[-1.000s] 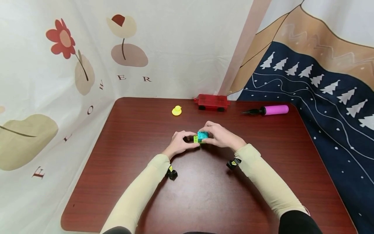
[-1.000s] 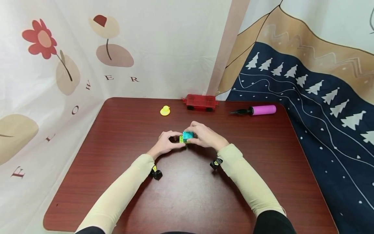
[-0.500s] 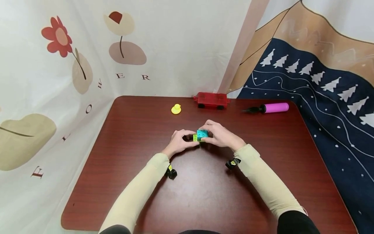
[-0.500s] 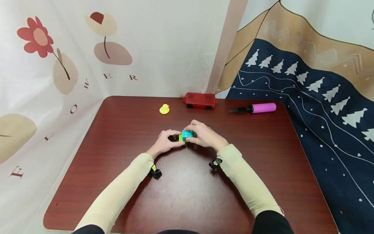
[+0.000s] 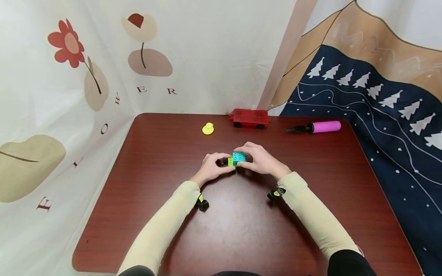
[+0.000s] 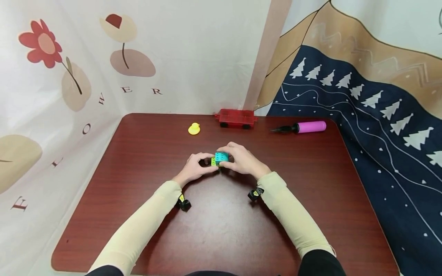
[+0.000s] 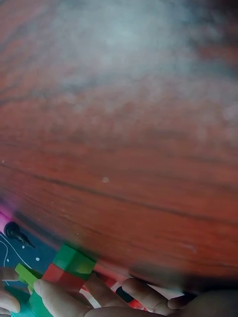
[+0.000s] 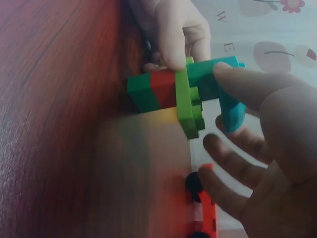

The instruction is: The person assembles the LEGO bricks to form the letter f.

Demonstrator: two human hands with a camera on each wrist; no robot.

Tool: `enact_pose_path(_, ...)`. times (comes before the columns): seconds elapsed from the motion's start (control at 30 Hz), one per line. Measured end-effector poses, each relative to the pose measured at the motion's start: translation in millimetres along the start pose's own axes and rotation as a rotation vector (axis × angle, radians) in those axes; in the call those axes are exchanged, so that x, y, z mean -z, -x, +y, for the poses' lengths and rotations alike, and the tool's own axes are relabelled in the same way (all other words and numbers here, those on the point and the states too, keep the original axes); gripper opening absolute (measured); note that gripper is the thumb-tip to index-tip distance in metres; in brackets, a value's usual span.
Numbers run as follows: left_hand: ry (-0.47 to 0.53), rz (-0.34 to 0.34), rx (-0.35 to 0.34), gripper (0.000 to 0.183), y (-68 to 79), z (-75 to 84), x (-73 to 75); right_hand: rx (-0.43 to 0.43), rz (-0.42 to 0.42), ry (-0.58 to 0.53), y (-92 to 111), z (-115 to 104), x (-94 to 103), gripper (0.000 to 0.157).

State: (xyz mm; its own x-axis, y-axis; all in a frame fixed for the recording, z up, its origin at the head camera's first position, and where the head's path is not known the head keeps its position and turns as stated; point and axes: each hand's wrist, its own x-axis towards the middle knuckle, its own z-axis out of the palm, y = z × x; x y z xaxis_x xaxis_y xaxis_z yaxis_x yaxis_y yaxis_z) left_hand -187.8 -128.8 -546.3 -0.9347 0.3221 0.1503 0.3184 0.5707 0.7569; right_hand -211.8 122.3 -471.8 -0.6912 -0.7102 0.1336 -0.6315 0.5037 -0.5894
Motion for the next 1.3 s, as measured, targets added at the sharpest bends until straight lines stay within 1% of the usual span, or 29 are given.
enact_pose_path(0.13, -0.006, -0.001, 0.001, 0.047, 0.9, -0.2, 0.8, 0.050, 0.042, -0.076, 1, 4, -1.8, 0.043)
enact_pose_path(0.23, -0.012, 0.008, -0.017, 0.048, 1.1, 0.4, 1.7, 0.058, 0.064, -0.111, 1, 7, -2.0, 0.039)
enact_pose_path(0.47, -0.017, 0.008, -0.051, 0.059, 1.6, 1.5, 2.9, 0.021, 0.078, -0.120, -1, 9, -1.9, 0.037)
enact_pose_path(0.63, -0.016, 0.007, -0.066, 0.062, 1.1, -0.7, 2.0, 0.003, 0.093, -0.122, -3, 11, -1.6, 0.037)
enact_pose_path(0.9, 0.010, 0.000, -0.092, 0.067, 0.7, -2.3, 1.1, -0.078, 0.084, -0.138, -7, 17, -2.4, 0.033)
enact_pose_path(1.1, 0.033, -0.004, -0.109, 0.064, 2.3, -0.8, 1.7, -0.135, 0.089, -0.178, -10, 21, -3.7, 0.031)
enact_pose_path(1.3, 0.060, 0.009, -0.129, 0.062, 2.7, -1.2, 0.2, -0.206, 0.103, -0.211, -11, 25, -6.9, 0.029)
